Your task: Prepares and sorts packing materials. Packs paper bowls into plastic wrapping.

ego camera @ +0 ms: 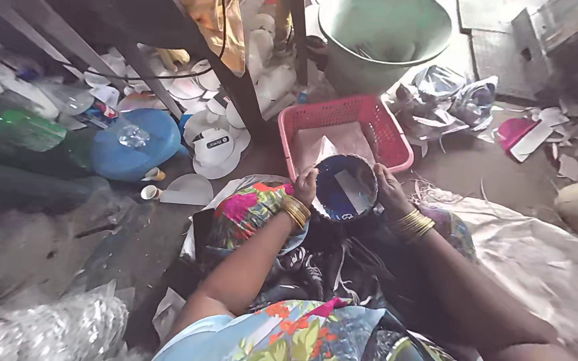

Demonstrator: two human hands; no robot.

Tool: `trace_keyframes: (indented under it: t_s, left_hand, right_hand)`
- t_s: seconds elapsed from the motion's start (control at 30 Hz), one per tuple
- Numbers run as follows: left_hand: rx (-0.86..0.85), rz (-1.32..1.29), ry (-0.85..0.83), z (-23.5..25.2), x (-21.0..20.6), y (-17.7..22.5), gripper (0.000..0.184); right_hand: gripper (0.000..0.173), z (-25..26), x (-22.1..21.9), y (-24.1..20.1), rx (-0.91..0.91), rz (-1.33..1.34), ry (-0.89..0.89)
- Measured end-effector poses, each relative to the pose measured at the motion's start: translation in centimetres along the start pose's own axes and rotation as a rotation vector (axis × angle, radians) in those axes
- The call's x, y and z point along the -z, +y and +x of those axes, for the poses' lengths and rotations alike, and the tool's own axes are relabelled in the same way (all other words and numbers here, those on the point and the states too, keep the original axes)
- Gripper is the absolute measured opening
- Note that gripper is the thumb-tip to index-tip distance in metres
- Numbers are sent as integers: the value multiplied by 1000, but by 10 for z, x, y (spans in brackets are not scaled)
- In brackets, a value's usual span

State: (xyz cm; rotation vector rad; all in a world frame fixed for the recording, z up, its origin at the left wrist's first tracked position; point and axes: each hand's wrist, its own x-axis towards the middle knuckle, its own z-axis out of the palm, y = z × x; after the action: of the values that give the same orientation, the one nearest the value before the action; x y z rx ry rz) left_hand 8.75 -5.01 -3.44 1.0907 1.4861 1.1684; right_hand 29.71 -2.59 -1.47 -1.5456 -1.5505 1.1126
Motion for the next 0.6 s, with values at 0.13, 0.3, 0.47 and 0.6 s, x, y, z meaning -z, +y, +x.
trace_keyframes:
  t_s: [0.13,0.3,0.47,0.6]
  left_hand:
    - [-85,156,65,8,-1,-7,38]
    - [-159,443,-67,6,-7,-6,44]
    - [-244,497,-45,-1,-13,-9,43]
    - [-279,424,39,-4,-14,-9,44]
  right_hand:
    - [63,-2,-1,-9,-143,130,-10]
    - [64,10,1,6,-80,-28,-136]
    - [53,17,-1,18,-121,67,-110]
    - [48,12,0,14,-97,127,-100]
